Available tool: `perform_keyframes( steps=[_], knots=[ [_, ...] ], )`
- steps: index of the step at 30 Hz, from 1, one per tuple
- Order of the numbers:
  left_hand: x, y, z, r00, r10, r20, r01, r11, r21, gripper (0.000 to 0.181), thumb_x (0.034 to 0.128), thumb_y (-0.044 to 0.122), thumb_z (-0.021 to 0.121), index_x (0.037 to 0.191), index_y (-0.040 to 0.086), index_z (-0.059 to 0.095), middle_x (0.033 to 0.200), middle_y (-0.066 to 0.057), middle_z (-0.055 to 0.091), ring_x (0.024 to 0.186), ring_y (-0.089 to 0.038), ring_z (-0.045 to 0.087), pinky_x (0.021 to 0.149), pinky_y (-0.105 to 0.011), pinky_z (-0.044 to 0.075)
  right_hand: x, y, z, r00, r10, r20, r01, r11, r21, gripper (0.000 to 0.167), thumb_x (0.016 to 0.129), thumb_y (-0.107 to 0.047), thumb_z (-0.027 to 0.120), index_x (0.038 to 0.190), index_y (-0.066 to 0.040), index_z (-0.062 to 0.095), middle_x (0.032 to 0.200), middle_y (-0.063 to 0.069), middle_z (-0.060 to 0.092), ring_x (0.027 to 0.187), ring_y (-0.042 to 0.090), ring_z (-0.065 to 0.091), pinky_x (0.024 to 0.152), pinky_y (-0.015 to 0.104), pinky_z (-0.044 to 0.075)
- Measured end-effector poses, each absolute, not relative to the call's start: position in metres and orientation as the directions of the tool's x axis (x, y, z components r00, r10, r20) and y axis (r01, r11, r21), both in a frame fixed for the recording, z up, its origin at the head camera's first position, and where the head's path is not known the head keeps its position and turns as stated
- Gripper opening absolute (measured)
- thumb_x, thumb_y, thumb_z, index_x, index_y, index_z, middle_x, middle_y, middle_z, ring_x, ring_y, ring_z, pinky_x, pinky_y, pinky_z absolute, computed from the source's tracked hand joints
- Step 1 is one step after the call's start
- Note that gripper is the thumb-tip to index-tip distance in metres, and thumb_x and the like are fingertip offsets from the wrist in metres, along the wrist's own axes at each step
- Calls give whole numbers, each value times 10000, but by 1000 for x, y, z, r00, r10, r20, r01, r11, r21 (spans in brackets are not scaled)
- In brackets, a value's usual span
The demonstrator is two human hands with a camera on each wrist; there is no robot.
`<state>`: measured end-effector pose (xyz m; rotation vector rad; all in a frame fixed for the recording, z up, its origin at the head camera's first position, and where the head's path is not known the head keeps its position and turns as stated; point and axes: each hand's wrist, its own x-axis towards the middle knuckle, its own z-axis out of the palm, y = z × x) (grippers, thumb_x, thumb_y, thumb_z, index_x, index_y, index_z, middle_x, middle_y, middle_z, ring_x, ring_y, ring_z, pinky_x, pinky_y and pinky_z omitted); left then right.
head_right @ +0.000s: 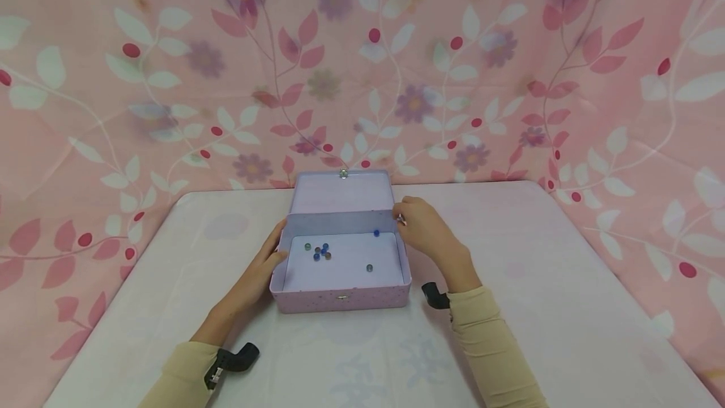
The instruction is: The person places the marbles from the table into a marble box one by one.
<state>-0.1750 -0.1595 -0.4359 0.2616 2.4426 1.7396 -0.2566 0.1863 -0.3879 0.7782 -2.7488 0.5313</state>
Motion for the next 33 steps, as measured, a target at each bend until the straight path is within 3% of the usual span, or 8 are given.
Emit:
perform_keyframes(
  steps=[25,33],
  knots=[
    [-177,-160,-439,-977,212,-15,48,291,956,637,1055,242,396,1602,351,88,1685,83,78,1547,-382,122,1201,-643,151,-240,145,-398,-749,-604,273,-660,713,-235,115,848,-11,700,945,-54,743,906,34,651,841,168,604,767,329,551],
    [-176,-161,-439,-976,214,-27,39,300,953,631,1059,260,384,1599,371,76,1687,84,62,1547,-388,121,1182,-675,170,-234,130,-409,-739,-642,202,-674,701,-235,138,849,-5,683,965,-46,744,933,27,653,878,162,609,794,330,548]
  ],
)
